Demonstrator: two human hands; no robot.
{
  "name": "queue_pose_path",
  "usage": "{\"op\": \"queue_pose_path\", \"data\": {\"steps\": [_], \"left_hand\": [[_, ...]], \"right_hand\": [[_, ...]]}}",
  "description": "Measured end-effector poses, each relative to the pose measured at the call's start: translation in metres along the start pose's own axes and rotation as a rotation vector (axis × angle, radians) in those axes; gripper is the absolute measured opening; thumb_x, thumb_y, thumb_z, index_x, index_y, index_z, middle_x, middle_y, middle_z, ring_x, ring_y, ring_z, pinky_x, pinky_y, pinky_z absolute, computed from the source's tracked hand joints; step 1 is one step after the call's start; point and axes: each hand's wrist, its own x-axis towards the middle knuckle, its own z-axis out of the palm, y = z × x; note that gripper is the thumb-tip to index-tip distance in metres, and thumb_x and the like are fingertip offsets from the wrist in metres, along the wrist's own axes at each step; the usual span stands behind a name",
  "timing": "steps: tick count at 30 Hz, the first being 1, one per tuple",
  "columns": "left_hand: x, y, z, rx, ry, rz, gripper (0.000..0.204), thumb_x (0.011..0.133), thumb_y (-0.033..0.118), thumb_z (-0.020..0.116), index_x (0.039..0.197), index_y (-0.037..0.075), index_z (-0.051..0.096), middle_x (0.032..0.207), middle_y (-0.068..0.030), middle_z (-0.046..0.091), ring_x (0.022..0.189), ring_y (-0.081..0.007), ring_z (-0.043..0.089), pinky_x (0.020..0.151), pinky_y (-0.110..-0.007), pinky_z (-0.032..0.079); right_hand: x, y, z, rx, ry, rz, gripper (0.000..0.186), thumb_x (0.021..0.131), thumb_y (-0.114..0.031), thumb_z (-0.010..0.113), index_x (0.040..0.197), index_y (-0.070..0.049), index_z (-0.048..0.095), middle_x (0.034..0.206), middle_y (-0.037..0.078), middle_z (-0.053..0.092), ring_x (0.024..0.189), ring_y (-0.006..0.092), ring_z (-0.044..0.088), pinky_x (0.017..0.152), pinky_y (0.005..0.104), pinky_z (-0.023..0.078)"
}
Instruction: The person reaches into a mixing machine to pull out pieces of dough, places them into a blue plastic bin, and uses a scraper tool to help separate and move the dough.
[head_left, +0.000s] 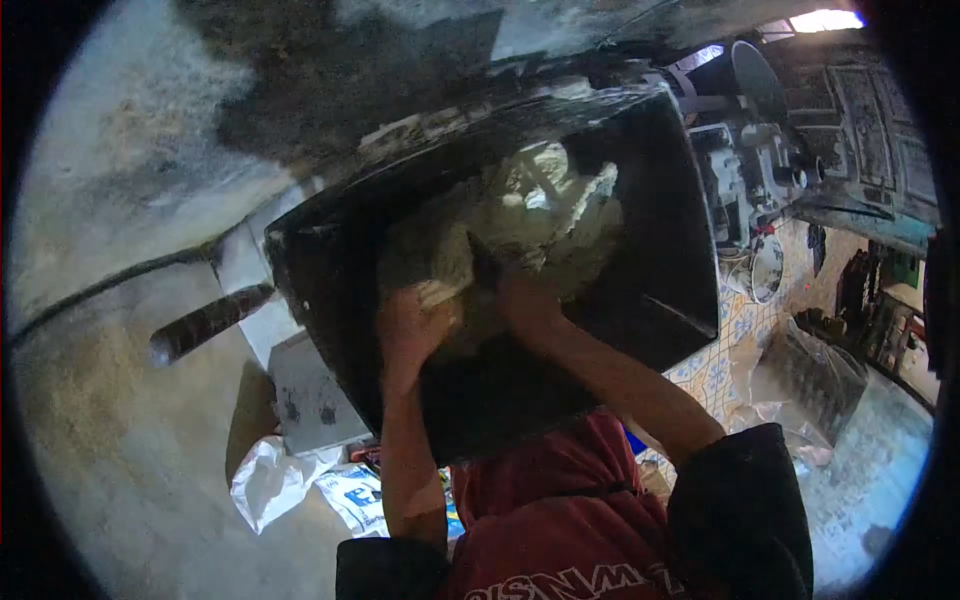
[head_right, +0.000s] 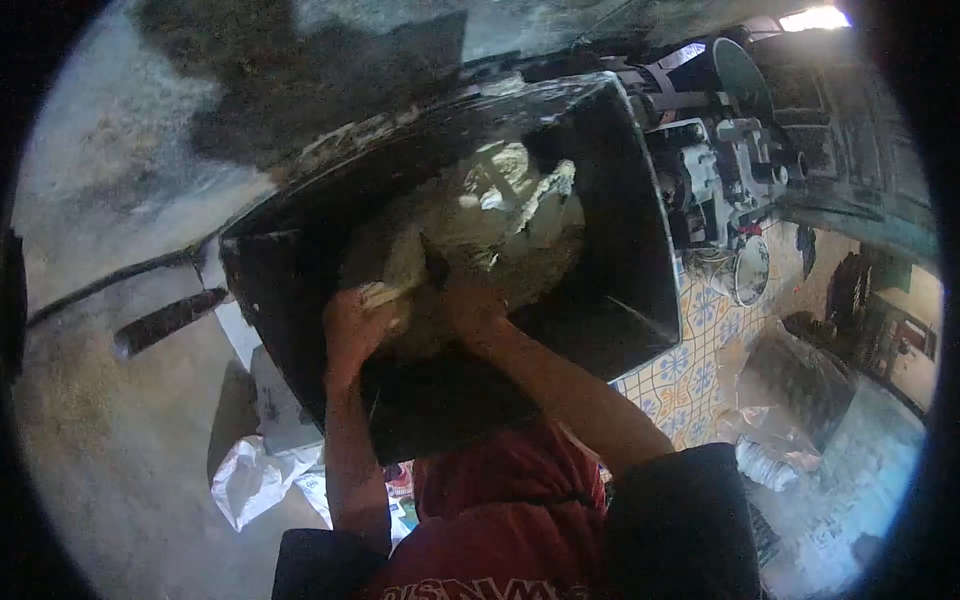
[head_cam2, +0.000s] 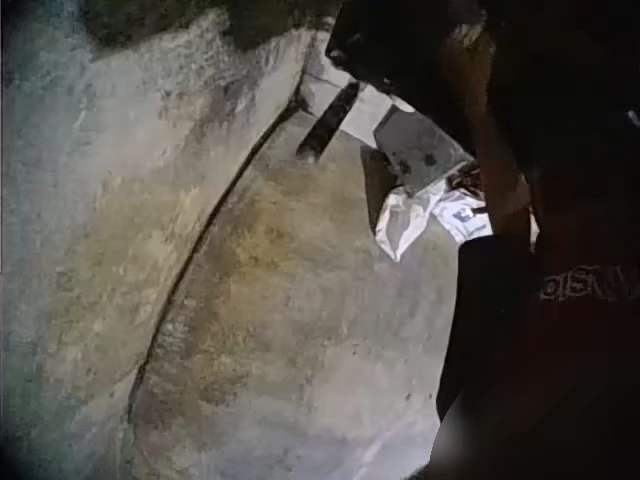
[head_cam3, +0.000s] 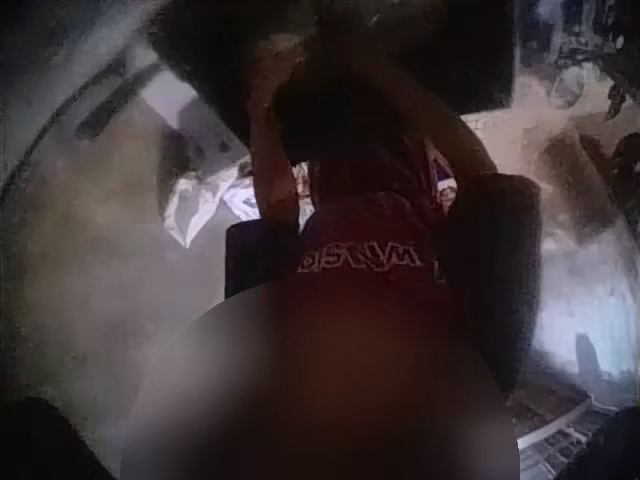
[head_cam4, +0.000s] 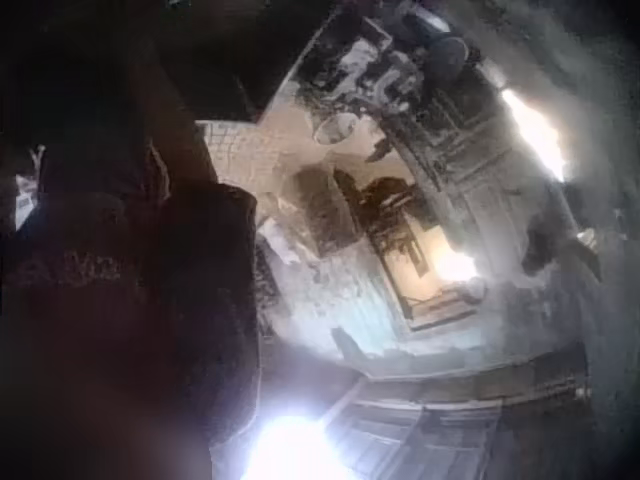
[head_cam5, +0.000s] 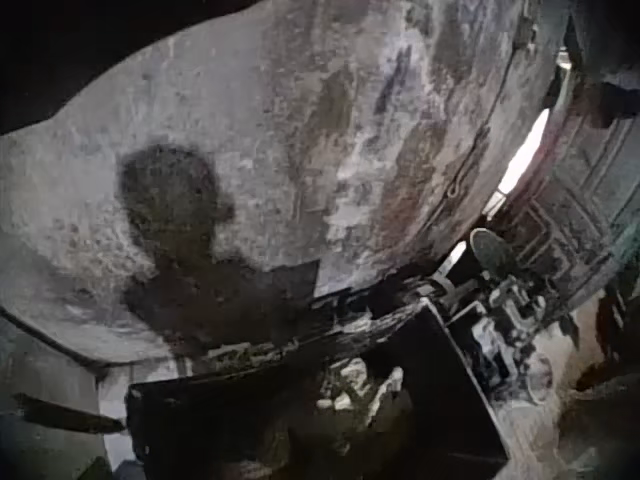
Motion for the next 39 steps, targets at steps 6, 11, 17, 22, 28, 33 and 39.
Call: {"op": "queue_pose_path", "data": {"steps": [6, 11, 17, 22, 28, 33, 39], "left_hand": [[-0.048, 0.05, -0.029, 0.005, 0.053, 0.078, 0.03, 0.076, 0.025, 0.069, 0.095, 0.002, 0.067, 0.083, -0.0188, 0.067, 0.074, -0.0345, 0.066, 0.065, -0.037, 0.051], [-0.097, 0.083, -0.063, -0.039, 0.128, 0.018, 0.031, 0.074, 0.025, 0.068, 0.094, 0.002, 0.065, 0.081, -0.0166, 0.067, 0.075, -0.0355, 0.066, 0.067, -0.04, 0.052], [-0.135, 0.1, -0.086, -0.159, 0.271, -0.099, 0.03, 0.069, 0.011, 0.069, 0.097, 0.0, 0.063, 0.085, -0.0142, 0.069, 0.076, -0.0227, 0.069, 0.071, -0.034, 0.053], [-0.144, 0.107, -0.095, -0.22, 0.285, -0.17, 0.03, 0.071, 0.012, 0.07, 0.095, -0.003, 0.061, 0.083, -0.0144, 0.069, 0.076, -0.0213, 0.068, 0.069, -0.032, 0.054], [-0.158, 0.117, -0.116, -0.179, 0.409, -0.2, 0.04, 0.069, 0.024, 0.074, 0.092, -0.006, 0.061, 0.083, -0.0128, 0.066, 0.075, -0.0208, 0.065, 0.069, -0.031, 0.052], [-0.192, 0.118, -0.127, -0.178, 0.692, -0.233, 0.049, 0.059, 0.026, 0.075, 0.095, -0.004, 0.061, 0.087, -0.0107, 0.061, 0.082, -0.023, 0.06, 0.077, -0.038, 0.05], [-0.231, 0.098, -0.168, -0.118, 0.996, 0.283, 0.049, 0.07, 0.033, 0.074, 0.102, 0.001, 0.055, 0.11, -0.0208, 0.056, 0.103, -0.0305, 0.057, 0.091, -0.042, 0.045]], "right_hand": [[0.035, -0.014, 0.008, -0.499, 0.073, -0.29, 0.033, 0.084, -0.023, 0.057, 0.107, -0.001, 0.064, 0.099, 0.019, 0.067, 0.095, 0.0309, 0.065, 0.081, 0.0437, 0.052], [0.021, -0.02, -0.026, -0.485, 0.03, -0.479, 0.027, 0.083, -0.018, 0.058, 0.102, -0.002, 0.066, 0.098, 0.017, 0.067, 0.091, 0.0325, 0.066, 0.078, 0.0439, 0.052], [-0.045, 0.035, -0.075, -0.441, 0.052, -0.61, 0.019, 0.079, -0.011, 0.058, 0.093, 0.001, 0.065, 0.092, 0.02, 0.064, 0.085, 0.0338, 0.064, 0.074, 0.0438, 0.052], [0.003, 0.029, -0.025, -0.483, 0.112, -0.625, 0.021, 0.078, -0.009, 0.056, 0.094, 0.003, 0.061, 0.088, 0.02, 0.063, 0.077, 0.0346, 0.063, 0.073, 0.0462, 0.05], [0.034, -0.001, -0.001, -0.343, -0.05, -0.548, 0.022, 0.083, -0.01, 0.056, 0.099, 0.003, 0.064, 0.102, 0.022, 0.063, 0.095, 0.0344, 0.064, 0.081, 0.0482, 0.051], [0.057, -0.042, 0.0, -0.212, -0.361, -0.342, 0.026, 0.088, -0.012, 0.053, 0.111, -0.003, 0.062, 0.118, 0.018, 0.06, 0.101, 0.0339, 0.062, 0.085, 0.0467, 0.05], [0.104, -0.001, 0.091, -0.335, 0.024, -0.53, 0.03, 0.087, -0.018, 0.058, 0.114, -0.007, 0.063, 0.107, 0.015, 0.065, 0.104, 0.0336, 0.062, 0.083, 0.0477, 0.051]]}}
